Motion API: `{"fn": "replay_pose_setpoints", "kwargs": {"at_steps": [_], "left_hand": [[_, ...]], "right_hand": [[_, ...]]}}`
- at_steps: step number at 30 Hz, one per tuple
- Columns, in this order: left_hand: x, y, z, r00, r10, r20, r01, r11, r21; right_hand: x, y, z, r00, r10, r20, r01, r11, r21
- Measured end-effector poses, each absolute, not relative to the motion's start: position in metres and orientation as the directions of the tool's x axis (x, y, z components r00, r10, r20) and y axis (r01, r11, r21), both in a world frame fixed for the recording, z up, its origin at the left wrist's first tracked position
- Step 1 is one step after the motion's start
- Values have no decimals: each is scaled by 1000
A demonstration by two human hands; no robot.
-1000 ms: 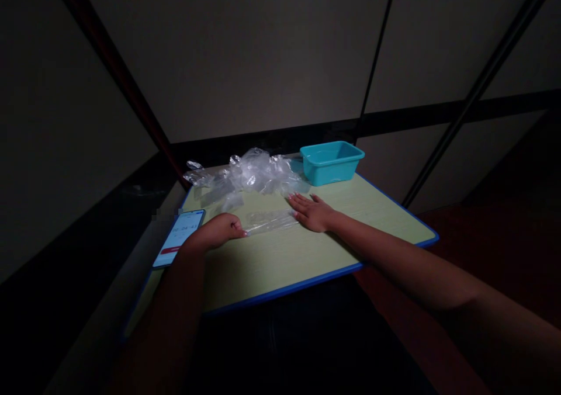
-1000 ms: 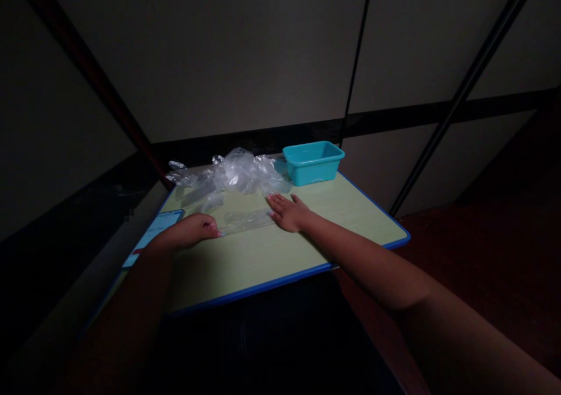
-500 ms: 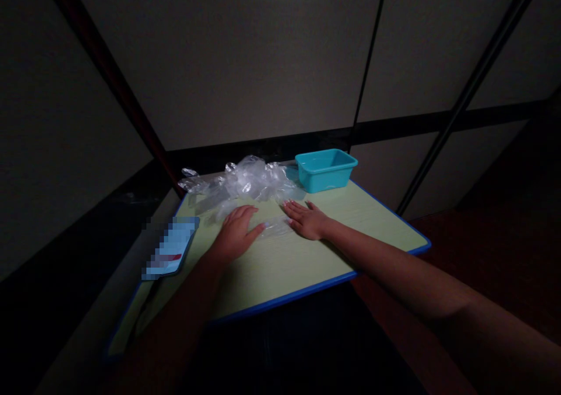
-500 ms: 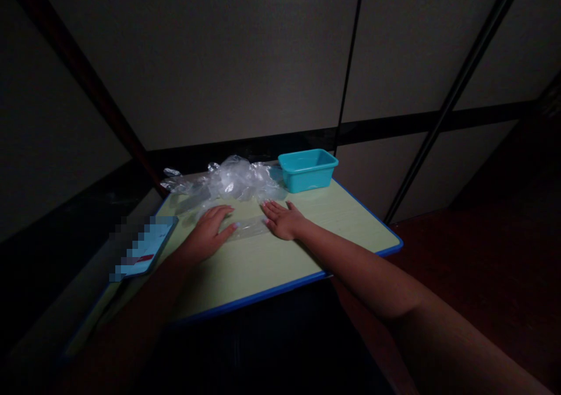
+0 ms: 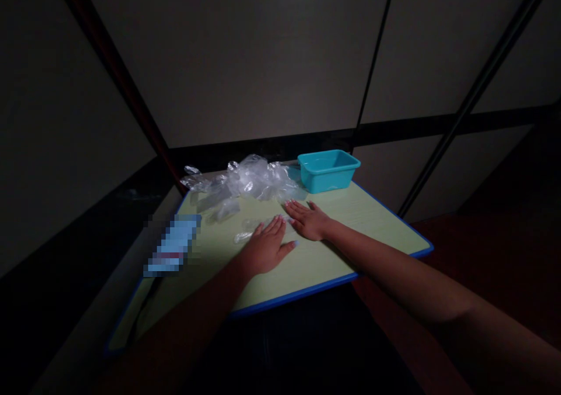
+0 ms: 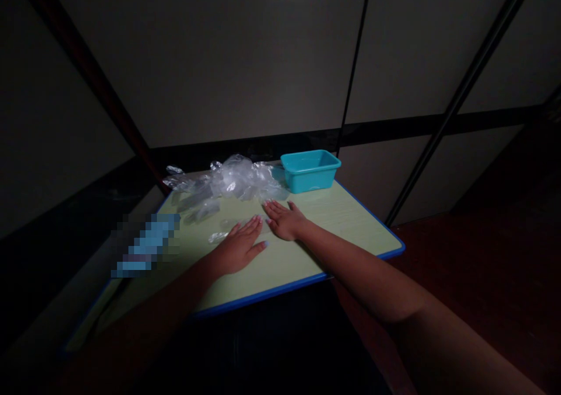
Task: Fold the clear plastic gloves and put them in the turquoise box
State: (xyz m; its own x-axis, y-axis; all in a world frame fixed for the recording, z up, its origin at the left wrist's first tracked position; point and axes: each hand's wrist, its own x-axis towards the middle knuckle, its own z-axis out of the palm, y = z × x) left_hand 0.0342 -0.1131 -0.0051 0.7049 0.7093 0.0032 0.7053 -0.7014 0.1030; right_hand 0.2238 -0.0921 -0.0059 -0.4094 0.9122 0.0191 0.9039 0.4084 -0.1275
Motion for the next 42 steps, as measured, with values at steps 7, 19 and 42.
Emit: {"fn": "replay_pose_setpoints", "kwargs": {"at_steps": [7, 19, 42], "left_hand": [[35, -118, -9, 641, 767, 11, 762, -638, 112], [33, -122, -12, 404, 915, 4, 914, -404, 17], [24, -114, -3, 141, 990, -10, 980, -141, -141]], "right_hand": [[224, -92, -7, -412, 911, 22, 903, 411, -126], [225, -91, -8, -410, 912, 19, 903, 409, -130], [248, -96, -5, -285, 959, -11, 947, 279, -161]]}}
